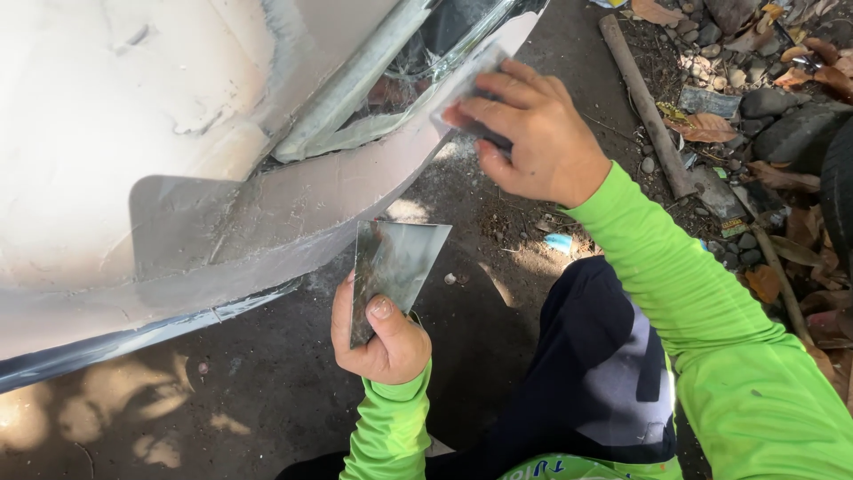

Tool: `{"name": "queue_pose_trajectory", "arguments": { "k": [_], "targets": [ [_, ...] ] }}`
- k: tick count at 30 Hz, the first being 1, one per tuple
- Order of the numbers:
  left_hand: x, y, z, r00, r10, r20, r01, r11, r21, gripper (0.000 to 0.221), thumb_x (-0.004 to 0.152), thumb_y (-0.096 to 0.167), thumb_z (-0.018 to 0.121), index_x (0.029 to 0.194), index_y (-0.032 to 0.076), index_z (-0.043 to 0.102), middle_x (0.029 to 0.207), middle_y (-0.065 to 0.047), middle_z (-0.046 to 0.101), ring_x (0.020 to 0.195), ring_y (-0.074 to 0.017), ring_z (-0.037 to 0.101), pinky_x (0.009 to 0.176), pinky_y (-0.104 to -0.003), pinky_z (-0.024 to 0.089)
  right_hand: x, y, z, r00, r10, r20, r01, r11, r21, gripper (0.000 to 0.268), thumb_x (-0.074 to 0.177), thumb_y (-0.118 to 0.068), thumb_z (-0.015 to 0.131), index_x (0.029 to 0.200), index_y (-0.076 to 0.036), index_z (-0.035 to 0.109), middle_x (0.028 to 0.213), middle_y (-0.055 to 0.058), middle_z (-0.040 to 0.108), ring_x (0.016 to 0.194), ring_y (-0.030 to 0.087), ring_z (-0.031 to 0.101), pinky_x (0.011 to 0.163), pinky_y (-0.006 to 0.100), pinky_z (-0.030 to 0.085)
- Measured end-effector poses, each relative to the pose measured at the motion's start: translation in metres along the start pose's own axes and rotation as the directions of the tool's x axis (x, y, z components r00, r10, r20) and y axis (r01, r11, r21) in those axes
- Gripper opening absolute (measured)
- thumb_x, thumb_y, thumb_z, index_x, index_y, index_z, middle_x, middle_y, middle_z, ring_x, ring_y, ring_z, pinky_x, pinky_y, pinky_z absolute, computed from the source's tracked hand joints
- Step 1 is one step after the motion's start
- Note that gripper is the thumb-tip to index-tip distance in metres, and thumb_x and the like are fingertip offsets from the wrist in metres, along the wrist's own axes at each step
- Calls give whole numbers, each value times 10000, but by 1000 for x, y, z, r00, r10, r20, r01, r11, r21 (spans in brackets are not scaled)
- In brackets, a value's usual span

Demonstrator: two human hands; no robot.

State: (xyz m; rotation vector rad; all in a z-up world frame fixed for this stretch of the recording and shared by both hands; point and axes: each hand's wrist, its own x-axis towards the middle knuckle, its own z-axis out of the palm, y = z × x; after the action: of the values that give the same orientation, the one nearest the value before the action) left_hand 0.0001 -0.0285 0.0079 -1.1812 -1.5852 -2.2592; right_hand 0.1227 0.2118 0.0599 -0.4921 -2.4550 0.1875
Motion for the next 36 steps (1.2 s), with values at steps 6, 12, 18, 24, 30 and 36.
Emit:
{"name": "queue_pose_trajectory", "arguments": {
  "k": [6,12,18,24,30,36],
  "targets": [
    [-4,2,2,999,-34,7,34,999,-14,322,1115,153,582,1364,-48,542,1245,-217,673,1044,-243,703,920,-334,609,3,35,8,998,-13,-54,12,1000,-11,468,867,-149,754,1327,-72,703,1445,240,614,1387,490,538,1133,537,462],
    [-6,0,5,998,38,44,-42,993,108,326,1113,145,571,1372,-43,511,1252,-229,660,1069,-247,688,899,-323,593,-2,38,1,997,-69,-23,70,995,70,496,898,-150,756,1383,-72,685,1456,237,606,1369,468,550,1220,532,444],
    [-8,1,9,998,14,56,-19,996,83,336,1114,146,575,1382,-43,502,1248,-227,659,1067,-253,698,878,-329,611,-7,59,4,1000,-10,-2,10,998,56,506,868,-140,742,1365,-85,663,1455,216,598,1404,487,528,1187,537,439],
    [-12,-3,13,998,2,69,-8,996,87,328,1110,139,575,1373,-47,513,1245,-231,668,1013,-244,695,880,-325,603,-9,60,11,1000,-12,-16,13,998,68,540,902,-145,747,1429,-89,645,1518,230,566,1427,494,492,1223,542,412],
    [-9,-6,19,1000,-5,24,4,999,45,330,1107,138,586,1359,-67,531,1242,-234,671,1034,-247,700,913,-335,601,-10,61,3,1000,9,-15,-8,998,66,538,854,-129,743,1385,-107,660,1488,215,582,1436,477,507,1192,523,427],
    [-11,-9,19,999,-14,38,11,997,74,332,1112,151,589,1356,-63,518,1244,-228,674,1088,-250,703,922,-330,607,-3,67,11,1000,-12,-1,12,992,125,516,884,-154,757,1383,-76,655,1498,246,566,1433,497,483,1203,530,417]
  ]
}}
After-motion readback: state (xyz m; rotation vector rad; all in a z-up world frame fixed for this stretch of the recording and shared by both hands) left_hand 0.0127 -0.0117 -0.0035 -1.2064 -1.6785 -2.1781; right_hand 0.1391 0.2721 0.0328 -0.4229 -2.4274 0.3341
